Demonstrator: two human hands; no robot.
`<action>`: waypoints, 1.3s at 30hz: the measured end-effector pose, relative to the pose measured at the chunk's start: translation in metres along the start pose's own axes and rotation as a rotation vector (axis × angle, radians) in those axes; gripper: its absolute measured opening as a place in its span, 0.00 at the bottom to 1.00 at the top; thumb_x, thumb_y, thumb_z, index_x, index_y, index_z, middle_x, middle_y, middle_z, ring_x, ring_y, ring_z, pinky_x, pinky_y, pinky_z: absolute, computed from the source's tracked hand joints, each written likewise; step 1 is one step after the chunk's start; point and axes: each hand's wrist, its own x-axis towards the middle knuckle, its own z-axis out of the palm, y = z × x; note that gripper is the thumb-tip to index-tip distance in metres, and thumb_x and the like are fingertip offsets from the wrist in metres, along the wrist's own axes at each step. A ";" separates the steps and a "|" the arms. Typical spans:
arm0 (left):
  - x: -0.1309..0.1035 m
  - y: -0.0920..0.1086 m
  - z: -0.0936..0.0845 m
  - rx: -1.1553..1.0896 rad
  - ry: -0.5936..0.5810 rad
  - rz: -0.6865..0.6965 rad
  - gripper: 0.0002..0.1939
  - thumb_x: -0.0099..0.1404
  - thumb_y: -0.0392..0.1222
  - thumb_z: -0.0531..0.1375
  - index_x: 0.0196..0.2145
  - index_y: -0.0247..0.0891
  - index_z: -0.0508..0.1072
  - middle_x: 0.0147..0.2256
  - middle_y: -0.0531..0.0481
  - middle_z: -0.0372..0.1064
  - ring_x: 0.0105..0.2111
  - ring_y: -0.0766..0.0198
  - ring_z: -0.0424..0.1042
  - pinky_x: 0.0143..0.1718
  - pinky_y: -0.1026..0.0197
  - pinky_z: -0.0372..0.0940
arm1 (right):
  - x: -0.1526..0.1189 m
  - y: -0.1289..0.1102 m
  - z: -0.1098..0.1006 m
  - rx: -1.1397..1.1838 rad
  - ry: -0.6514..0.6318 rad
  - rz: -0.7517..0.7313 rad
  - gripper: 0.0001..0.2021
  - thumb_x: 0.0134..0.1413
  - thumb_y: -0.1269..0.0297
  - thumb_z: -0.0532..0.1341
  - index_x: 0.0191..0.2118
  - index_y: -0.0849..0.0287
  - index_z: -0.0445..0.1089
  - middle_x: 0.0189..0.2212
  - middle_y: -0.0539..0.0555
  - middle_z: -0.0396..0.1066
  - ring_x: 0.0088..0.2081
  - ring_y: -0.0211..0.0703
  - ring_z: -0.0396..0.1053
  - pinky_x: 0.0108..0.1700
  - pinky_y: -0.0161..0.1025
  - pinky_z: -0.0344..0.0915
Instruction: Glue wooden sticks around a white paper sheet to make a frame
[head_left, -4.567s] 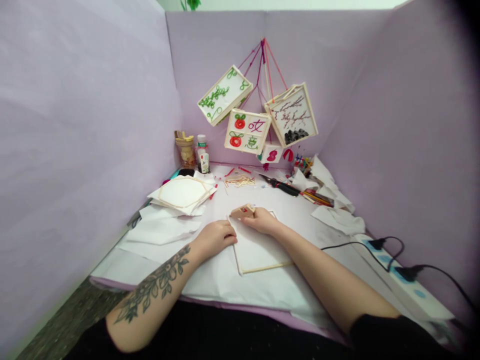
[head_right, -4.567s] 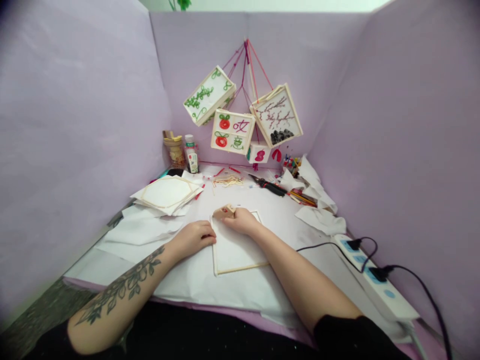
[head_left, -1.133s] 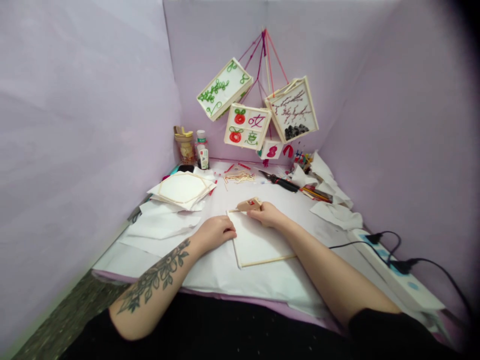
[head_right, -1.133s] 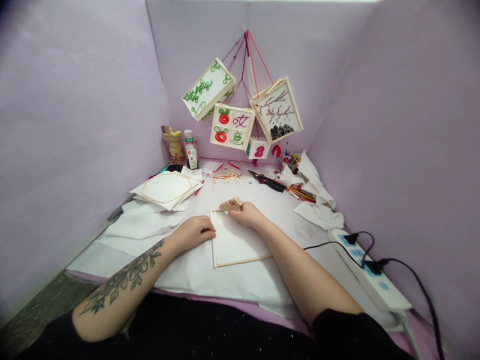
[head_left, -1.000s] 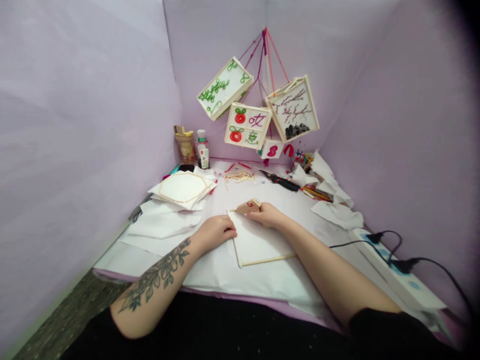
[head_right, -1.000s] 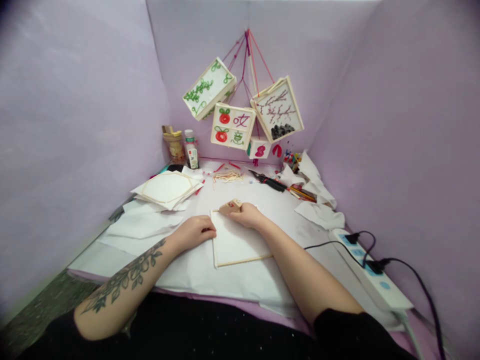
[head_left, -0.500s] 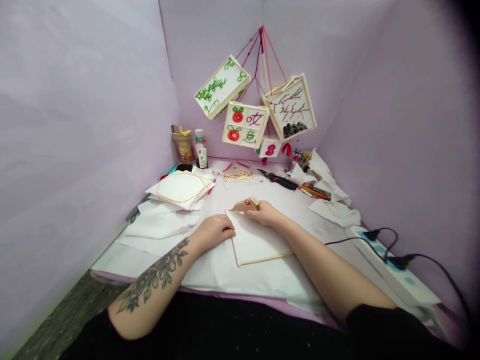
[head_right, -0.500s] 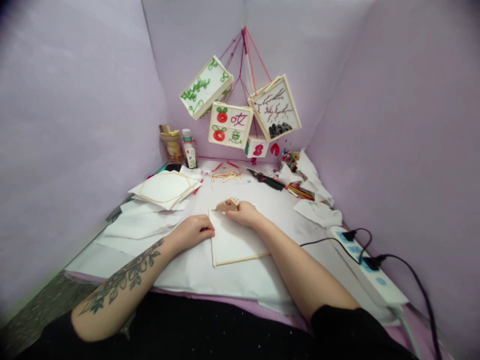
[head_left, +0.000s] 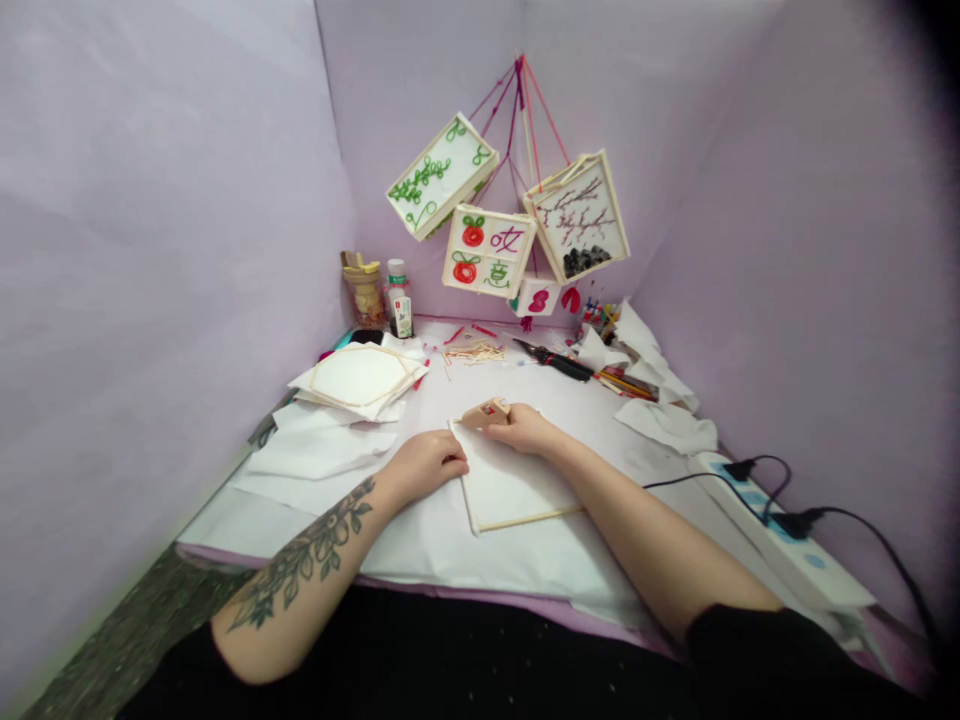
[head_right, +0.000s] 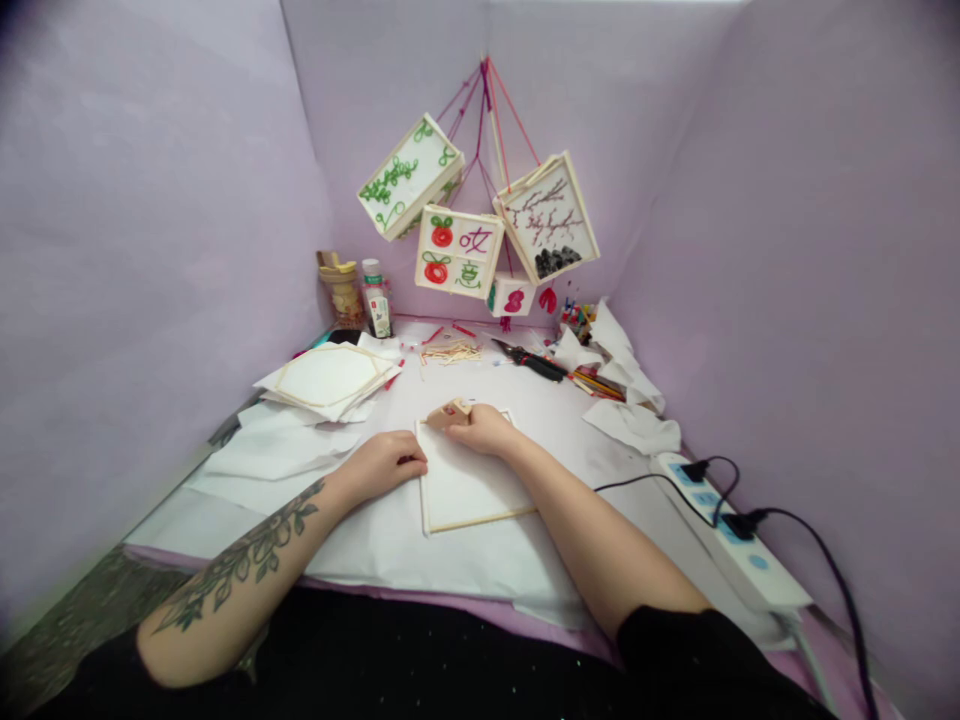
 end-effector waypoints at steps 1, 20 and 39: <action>0.000 0.000 0.000 0.000 0.000 -0.001 0.03 0.60 0.37 0.61 0.31 0.37 0.76 0.33 0.50 0.73 0.34 0.64 0.71 0.38 0.64 0.63 | 0.000 0.000 0.000 0.003 -0.003 0.003 0.15 0.49 0.57 0.60 0.40 0.60 0.75 0.32 0.52 0.75 0.32 0.41 0.69 0.29 0.31 0.58; 0.000 -0.001 0.001 -0.006 0.006 0.002 0.04 0.60 0.38 0.60 0.31 0.38 0.76 0.33 0.50 0.73 0.34 0.64 0.71 0.38 0.64 0.63 | 0.001 -0.004 0.003 -0.002 -0.008 -0.049 0.16 0.50 0.59 0.61 0.43 0.60 0.75 0.35 0.53 0.76 0.35 0.43 0.71 0.32 0.31 0.60; 0.000 -0.001 0.001 -0.005 0.007 0.004 0.03 0.60 0.38 0.61 0.30 0.38 0.76 0.33 0.50 0.73 0.35 0.64 0.71 0.39 0.64 0.63 | 0.001 -0.008 0.004 0.010 -0.009 -0.051 0.16 0.50 0.59 0.60 0.44 0.60 0.74 0.35 0.54 0.75 0.34 0.43 0.70 0.32 0.32 0.60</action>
